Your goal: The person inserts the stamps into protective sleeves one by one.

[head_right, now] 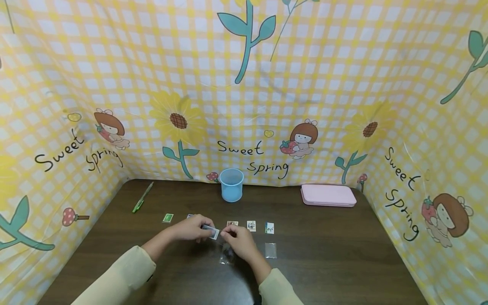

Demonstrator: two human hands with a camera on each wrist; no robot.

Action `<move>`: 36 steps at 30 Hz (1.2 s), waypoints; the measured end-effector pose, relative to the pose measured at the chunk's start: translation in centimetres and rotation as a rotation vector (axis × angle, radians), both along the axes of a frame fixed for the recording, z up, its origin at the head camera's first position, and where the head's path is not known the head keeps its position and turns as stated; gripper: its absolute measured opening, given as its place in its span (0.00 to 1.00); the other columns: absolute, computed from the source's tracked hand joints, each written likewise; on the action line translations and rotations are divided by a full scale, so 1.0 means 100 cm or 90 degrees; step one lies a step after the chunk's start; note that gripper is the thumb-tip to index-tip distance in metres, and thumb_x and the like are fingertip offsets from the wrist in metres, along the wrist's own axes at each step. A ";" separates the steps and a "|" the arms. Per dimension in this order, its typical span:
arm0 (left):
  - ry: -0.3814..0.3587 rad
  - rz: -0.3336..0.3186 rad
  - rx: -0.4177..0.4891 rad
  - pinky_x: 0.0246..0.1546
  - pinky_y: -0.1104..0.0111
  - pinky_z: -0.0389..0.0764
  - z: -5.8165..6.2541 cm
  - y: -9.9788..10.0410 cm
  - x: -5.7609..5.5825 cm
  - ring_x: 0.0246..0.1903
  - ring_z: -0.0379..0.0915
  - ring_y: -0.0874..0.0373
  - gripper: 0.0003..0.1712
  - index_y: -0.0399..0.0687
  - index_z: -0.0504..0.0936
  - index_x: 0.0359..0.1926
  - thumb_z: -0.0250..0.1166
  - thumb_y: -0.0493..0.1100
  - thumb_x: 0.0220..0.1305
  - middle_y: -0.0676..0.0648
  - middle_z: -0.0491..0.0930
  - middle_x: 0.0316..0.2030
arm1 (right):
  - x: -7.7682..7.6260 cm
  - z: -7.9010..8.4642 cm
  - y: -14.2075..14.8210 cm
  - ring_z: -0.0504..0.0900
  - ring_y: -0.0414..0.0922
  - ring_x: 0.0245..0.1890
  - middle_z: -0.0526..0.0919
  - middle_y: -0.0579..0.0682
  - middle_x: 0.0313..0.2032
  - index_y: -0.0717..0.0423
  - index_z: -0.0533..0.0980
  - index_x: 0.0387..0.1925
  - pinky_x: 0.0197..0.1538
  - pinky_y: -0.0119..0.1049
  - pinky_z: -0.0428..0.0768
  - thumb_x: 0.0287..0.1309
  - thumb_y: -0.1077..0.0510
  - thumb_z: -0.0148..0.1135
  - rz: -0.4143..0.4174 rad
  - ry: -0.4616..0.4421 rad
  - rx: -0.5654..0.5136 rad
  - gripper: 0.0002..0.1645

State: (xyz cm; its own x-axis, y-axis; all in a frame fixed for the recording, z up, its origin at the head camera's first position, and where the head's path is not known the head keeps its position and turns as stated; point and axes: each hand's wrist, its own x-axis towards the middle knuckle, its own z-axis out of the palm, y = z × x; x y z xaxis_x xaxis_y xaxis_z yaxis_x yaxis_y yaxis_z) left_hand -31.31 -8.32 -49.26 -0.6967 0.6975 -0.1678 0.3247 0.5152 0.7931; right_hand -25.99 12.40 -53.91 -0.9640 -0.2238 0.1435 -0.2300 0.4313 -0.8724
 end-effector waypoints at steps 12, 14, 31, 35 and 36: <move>-0.039 0.050 0.094 0.24 0.54 0.79 -0.004 -0.019 -0.009 0.20 0.75 0.43 0.11 0.41 0.77 0.39 0.62 0.46 0.64 0.43 0.76 0.26 | 0.002 0.009 -0.001 0.75 0.38 0.31 0.82 0.51 0.34 0.59 0.80 0.35 0.36 0.30 0.74 0.61 0.57 0.60 -0.027 -0.013 -0.064 0.09; -0.036 0.062 0.105 0.24 0.55 0.79 -0.003 -0.022 -0.010 0.22 0.74 0.40 0.11 0.39 0.77 0.38 0.61 0.44 0.64 0.42 0.76 0.26 | 0.006 0.018 -0.001 0.76 0.40 0.31 0.83 0.54 0.34 0.63 0.80 0.35 0.35 0.30 0.74 0.61 0.60 0.59 -0.029 -0.004 -0.074 0.08; -0.035 0.081 0.118 0.21 0.67 0.76 -0.008 -0.012 -0.004 0.17 0.70 0.57 0.09 0.41 0.81 0.35 0.63 0.44 0.63 0.47 0.75 0.24 | 0.016 0.035 -0.003 0.75 0.41 0.31 0.81 0.57 0.33 0.67 0.78 0.37 0.36 0.29 0.74 0.62 0.61 0.58 -0.036 -0.048 -0.128 0.10; -0.039 0.076 0.116 0.20 0.67 0.75 -0.010 -0.007 -0.003 0.17 0.70 0.56 0.08 0.41 0.81 0.35 0.63 0.43 0.63 0.41 0.76 0.24 | 0.015 0.035 -0.003 0.74 0.40 0.31 0.81 0.58 0.35 0.68 0.78 0.37 0.36 0.28 0.74 0.62 0.62 0.58 -0.036 -0.044 -0.133 0.10; -0.038 0.073 0.118 0.20 0.67 0.74 -0.010 -0.007 -0.003 0.17 0.70 0.55 0.08 0.40 0.81 0.35 0.63 0.42 0.63 0.39 0.76 0.25 | 0.015 0.035 -0.003 0.74 0.40 0.31 0.81 0.58 0.35 0.68 0.78 0.37 0.35 0.28 0.74 0.62 0.62 0.58 -0.035 -0.046 -0.134 0.10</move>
State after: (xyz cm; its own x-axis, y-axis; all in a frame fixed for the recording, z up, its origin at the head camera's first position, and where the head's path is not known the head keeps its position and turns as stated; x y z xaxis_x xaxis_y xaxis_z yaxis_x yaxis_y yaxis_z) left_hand -31.57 -9.00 -50.29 -0.7659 0.6371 -0.0873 0.2218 0.3891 0.8941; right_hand -24.45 12.14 -50.42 -0.9834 -0.1428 0.1123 -0.1454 0.2480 -0.9578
